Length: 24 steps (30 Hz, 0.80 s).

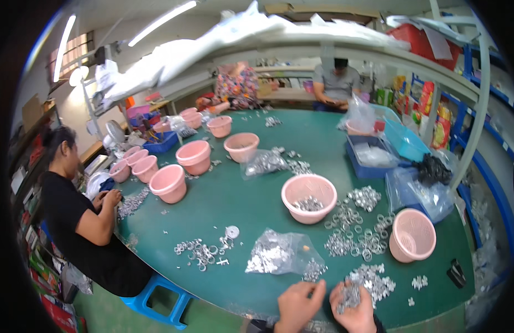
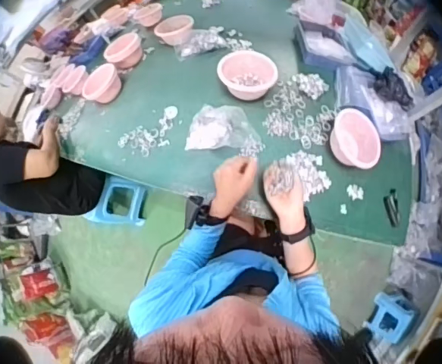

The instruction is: Sort and organize small metal components into containers on a production table.

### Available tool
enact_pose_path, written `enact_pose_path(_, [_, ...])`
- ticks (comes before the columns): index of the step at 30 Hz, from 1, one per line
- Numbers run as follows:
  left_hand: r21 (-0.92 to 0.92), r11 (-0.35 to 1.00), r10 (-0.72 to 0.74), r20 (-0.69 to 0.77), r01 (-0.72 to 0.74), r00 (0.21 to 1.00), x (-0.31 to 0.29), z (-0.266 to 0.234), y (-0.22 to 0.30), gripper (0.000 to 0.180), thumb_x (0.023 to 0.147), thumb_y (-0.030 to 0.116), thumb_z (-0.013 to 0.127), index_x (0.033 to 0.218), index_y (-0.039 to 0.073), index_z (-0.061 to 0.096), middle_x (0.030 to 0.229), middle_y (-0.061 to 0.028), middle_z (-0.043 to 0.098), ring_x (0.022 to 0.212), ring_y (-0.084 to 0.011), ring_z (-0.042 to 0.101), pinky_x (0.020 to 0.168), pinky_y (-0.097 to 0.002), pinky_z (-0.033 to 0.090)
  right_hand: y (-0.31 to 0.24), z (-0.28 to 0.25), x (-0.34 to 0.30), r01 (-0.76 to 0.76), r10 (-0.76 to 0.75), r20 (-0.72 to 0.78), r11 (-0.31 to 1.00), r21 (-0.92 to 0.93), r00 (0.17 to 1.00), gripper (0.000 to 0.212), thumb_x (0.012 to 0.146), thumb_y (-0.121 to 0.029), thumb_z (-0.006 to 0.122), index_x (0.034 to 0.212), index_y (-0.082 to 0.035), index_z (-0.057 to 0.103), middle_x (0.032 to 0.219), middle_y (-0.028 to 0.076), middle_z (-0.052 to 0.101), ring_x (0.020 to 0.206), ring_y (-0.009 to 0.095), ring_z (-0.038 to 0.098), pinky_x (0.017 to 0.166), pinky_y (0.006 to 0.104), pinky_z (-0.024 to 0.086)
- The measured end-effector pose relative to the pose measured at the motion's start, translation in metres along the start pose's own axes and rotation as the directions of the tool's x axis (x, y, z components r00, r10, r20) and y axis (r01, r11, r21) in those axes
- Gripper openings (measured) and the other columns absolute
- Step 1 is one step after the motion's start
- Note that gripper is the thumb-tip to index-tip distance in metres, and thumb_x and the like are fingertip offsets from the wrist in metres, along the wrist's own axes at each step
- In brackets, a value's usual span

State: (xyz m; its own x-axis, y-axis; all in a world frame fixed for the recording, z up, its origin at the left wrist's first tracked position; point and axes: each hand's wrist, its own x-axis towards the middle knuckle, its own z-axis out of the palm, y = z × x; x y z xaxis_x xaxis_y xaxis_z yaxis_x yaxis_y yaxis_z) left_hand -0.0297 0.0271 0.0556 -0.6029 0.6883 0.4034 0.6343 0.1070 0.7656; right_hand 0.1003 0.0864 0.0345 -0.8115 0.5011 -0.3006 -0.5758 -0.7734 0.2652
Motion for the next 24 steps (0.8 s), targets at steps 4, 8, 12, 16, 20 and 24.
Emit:
enact_pose_path(4, [0.045, 0.954, -0.297, 0.049, 0.295, 0.954, 0.015, -0.010, -0.019, 0.031, 0.077, 0.034, 0.057, 0.064, 0.006, 0.063, 0.059, -0.0101, 0.060, 0.054, -0.0290, 0.058, 0.050, -0.0356, 0.045, 0.019, 0.054, 0.043, 0.081, -0.106, -0.162, 0.985, -0.151, 0.981, 0.014, 0.080, -0.018, 0.052, 0.088, -0.006, 0.052, 0.086, 0.008, 0.055, 0.077, 0.024, 0.053, 0.064, 0.0363, 0.047])
enact_pose_path(8, [0.113, 0.934, -0.348, 0.070, 0.339, 0.935, 0.033, -0.005, -0.020, 0.039, 0.078, 0.038, 0.053, 0.062, 0.003, 0.063, 0.054, -0.0138, 0.057, 0.052, -0.0324, 0.057, 0.050, -0.0384, 0.044, 0.022, 0.068, 0.065, 0.101, -0.148, -0.096, 0.918, -0.383, 0.984, 0.016, 0.081, -0.016, 0.051, 0.091, -0.003, 0.052, 0.089, 0.012, 0.055, 0.078, 0.024, 0.055, 0.066, 0.0341, 0.048])
enact_pose_path(12, [0.208, 0.910, -0.370, 0.016, 0.358, 0.929, 0.037, -0.008, -0.027, 0.036, 0.077, 0.034, 0.052, 0.060, 0.003, 0.062, 0.054, -0.0157, 0.056, 0.052, -0.0335, 0.057, 0.048, -0.0405, 0.044, 0.027, 0.066, 0.079, -0.093, 0.060, -0.098, 0.925, -0.367, 0.993, 0.025, 0.082, -0.017, 0.049, 0.098, 0.002, 0.050, 0.094, 0.016, 0.054, 0.083, 0.028, 0.054, 0.072, 0.0381, 0.047])
enact_pose_path(16, [0.029, 0.977, -0.211, 0.055, 0.210, 0.976, 0.023, 0.004, -0.046, 0.035, 0.079, 0.031, 0.051, 0.064, 0.001, 0.061, 0.055, -0.0157, 0.057, 0.052, -0.0322, 0.057, 0.048, -0.0392, 0.044, 0.029, 0.068, 0.108, -0.041, -0.033, -0.140, 0.868, -0.495, 0.990, 0.024, 0.083, -0.014, 0.043, 0.096, 0.005, 0.049, 0.094, 0.017, 0.053, 0.087, 0.030, 0.052, 0.081, 0.0435, 0.043])
enact_pose_path(20, [-0.133, 0.949, -0.257, 0.204, 0.287, 0.945, 0.023, -0.006, -0.031, 0.020, 0.077, 0.017, 0.049, 0.070, 0.001, 0.059, 0.062, -0.0121, 0.059, 0.060, -0.0277, 0.059, 0.057, -0.0346, 0.046, 0.040, 0.074, 0.134, -0.015, -0.063, -0.081, 0.694, -0.720, 0.995, 0.023, 0.083, -0.019, 0.040, 0.095, -0.002, 0.051, 0.096, 0.013, 0.052, 0.090, 0.025, 0.050, 0.083, 0.0462, 0.038])
enact_pose_path(24, [-0.289, 0.923, -0.242, 0.077, 0.254, 0.967, 0.023, -0.004, -0.039, 0.024, 0.080, 0.017, 0.045, 0.069, 0.000, 0.058, 0.053, -0.0121, 0.057, 0.049, -0.0249, 0.058, 0.048, -0.0325, 0.045, 0.056, 0.088, 0.136, -0.096, -0.050, -0.145, 0.537, -0.838, 0.988, 0.027, 0.078, -0.018, 0.046, 0.100, -0.003, 0.043, 0.111, 0.011, 0.040, 0.103, 0.026, 0.040, 0.087, 0.0577, 0.030])
